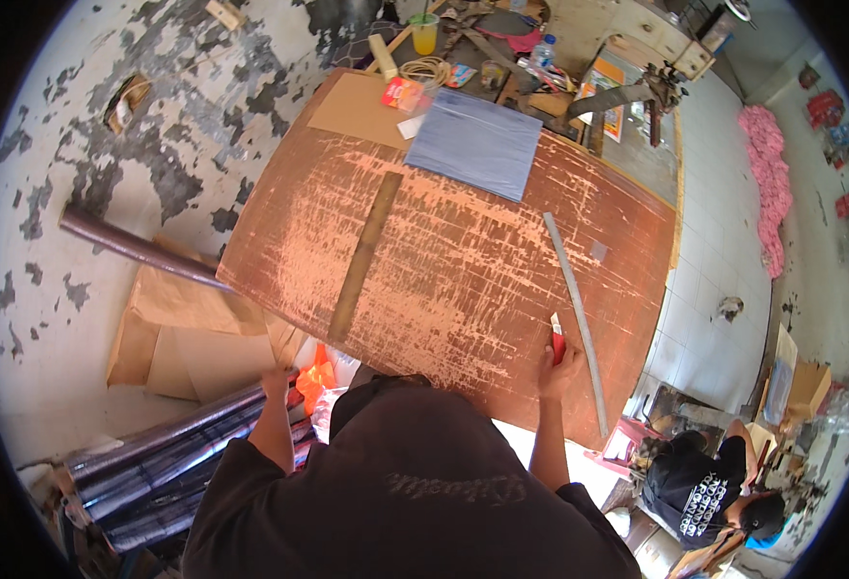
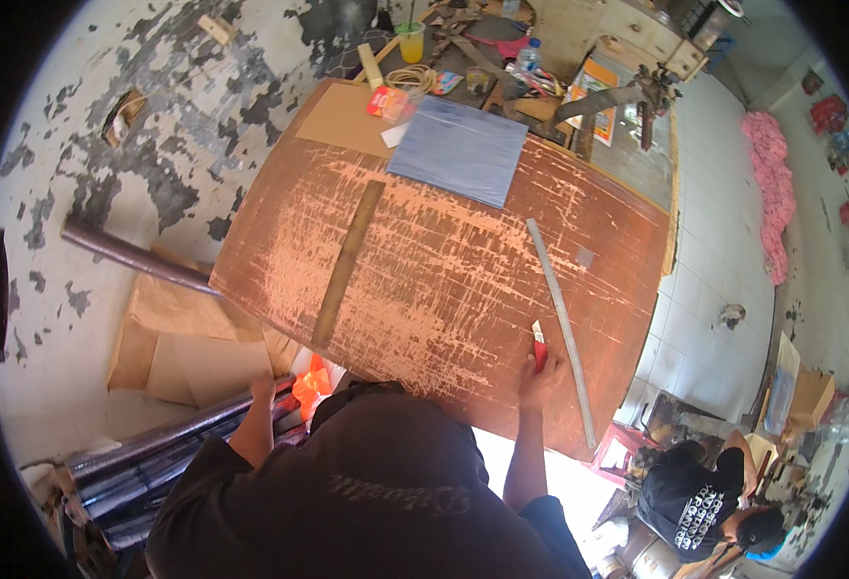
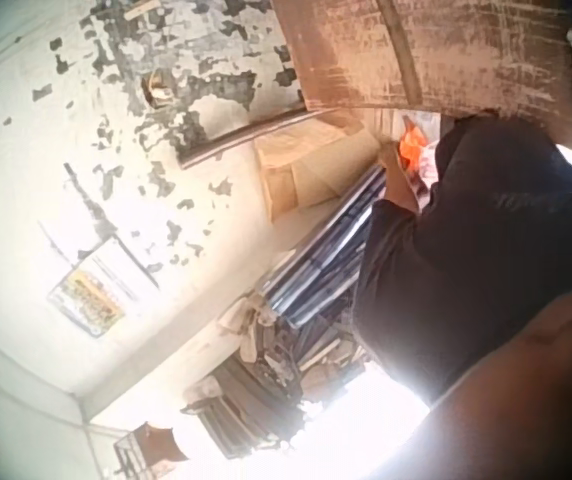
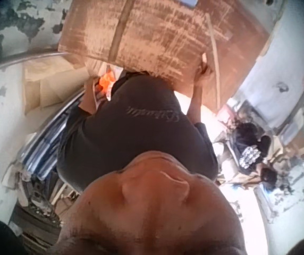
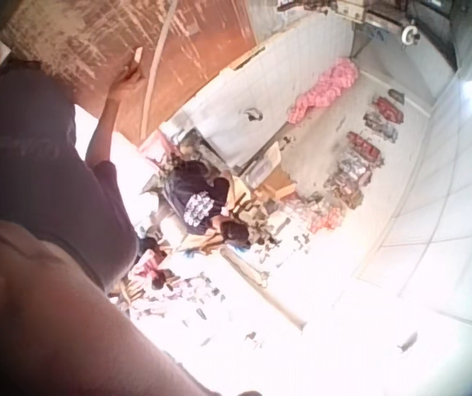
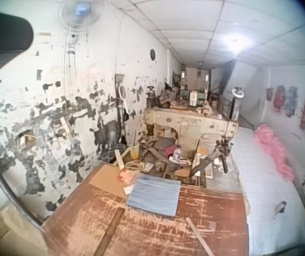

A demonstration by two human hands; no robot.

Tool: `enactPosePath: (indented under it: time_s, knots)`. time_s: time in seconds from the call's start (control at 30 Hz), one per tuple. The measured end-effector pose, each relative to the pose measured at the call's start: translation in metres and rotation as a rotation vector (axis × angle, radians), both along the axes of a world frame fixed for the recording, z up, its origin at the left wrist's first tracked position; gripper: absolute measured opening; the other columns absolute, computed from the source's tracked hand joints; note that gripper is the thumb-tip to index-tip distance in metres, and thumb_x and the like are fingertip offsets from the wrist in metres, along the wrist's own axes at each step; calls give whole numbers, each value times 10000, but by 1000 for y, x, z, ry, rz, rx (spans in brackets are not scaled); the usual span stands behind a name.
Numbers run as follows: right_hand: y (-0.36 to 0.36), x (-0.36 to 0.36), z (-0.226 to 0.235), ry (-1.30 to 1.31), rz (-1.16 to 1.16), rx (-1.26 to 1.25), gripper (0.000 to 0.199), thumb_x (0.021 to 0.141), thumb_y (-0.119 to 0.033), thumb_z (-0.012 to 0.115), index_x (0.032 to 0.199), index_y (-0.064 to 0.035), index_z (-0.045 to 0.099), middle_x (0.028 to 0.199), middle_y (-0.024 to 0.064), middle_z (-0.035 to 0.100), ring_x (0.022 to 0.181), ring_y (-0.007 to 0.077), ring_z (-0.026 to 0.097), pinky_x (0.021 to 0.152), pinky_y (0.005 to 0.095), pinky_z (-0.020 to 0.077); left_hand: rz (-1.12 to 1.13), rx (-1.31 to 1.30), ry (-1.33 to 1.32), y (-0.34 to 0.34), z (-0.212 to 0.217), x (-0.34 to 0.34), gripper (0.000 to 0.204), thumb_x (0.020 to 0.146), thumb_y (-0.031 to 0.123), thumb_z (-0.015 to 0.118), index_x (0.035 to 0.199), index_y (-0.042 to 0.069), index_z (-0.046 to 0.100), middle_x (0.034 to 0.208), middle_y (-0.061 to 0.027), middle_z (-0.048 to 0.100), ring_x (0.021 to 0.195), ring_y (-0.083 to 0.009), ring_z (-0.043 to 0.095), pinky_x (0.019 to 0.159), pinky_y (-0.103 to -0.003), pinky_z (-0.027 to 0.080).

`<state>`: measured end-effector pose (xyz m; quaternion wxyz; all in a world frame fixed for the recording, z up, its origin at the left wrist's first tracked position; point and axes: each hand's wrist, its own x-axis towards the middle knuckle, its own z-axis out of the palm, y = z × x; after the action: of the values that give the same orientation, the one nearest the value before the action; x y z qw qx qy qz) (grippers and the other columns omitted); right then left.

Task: The person cuts rectangular pieces from a sheet of material using a ruler and a cutter on a table, then picks up the cut sheets from the floor.

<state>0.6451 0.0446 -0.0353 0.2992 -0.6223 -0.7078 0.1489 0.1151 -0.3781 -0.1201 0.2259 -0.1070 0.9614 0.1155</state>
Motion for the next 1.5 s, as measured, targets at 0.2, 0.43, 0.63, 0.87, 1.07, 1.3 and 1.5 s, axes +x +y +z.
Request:
enactPosePath:
  time_s: [0.2,0.43,0.63,0.87,1.07,1.3,1.5]
  knots:
    - [-2,2,-7,-90,19,177,476,868,-175,812,1283,-1,656,1156,216,568,1084,420,578,937,516,477,-116,167,-813,-48,-46,87,567,981,602,603,1195,98,751,1189,-183,749,1137,-276,702,971,-437,515]
    - [-11,-13,5,-115,-68,157,604,880,-273,806,1376,-21,570,1216,219,562,1165,442,534,1002,551,409,-1033,303,-321,-26,-93,74,499,1070,420,535,1377,46,659,1164,-171,758,1089,-312,720,1000,-400,522]
    - [-26,-6,9,-252,84,253,517,913,-309,770,1289,-9,578,1361,253,518,1194,472,504,1010,589,380,-270,276,455,61,-6,46,533,998,404,635,1357,11,599,1141,-253,677,1114,-451,633,977,-507,500]
    - [-79,-37,-2,-174,351,-75,363,985,-320,686,1222,-58,606,1483,270,474,1277,515,463,1094,612,339,-1047,689,693,188,129,98,422,908,215,731,1279,44,621,1343,-227,564,1287,-432,500,1100,-555,394]
    - [-95,-52,-5,-188,329,-93,352,989,-332,678,1228,-82,615,1485,246,491,1245,485,486,1065,612,351,-1650,656,493,235,94,152,388,930,303,691,1229,63,629,1350,-209,565,1305,-394,502,1104,-519,397]
    - [-87,-51,-7,-158,371,-65,389,971,-316,691,1259,-66,615,1297,180,560,1191,402,521,1040,548,375,-1650,736,444,248,84,180,370,932,332,676,1197,79,626,1202,-180,581,1189,-352,538,1063,-493,411]
    - [-77,-51,-2,-246,393,-136,371,971,-306,686,1250,-70,621,1303,176,559,1204,405,509,1021,538,395,-1675,734,444,253,80,177,286,911,299,694,1110,100,641,1087,-136,578,1097,-323,554,1020,-478,424]
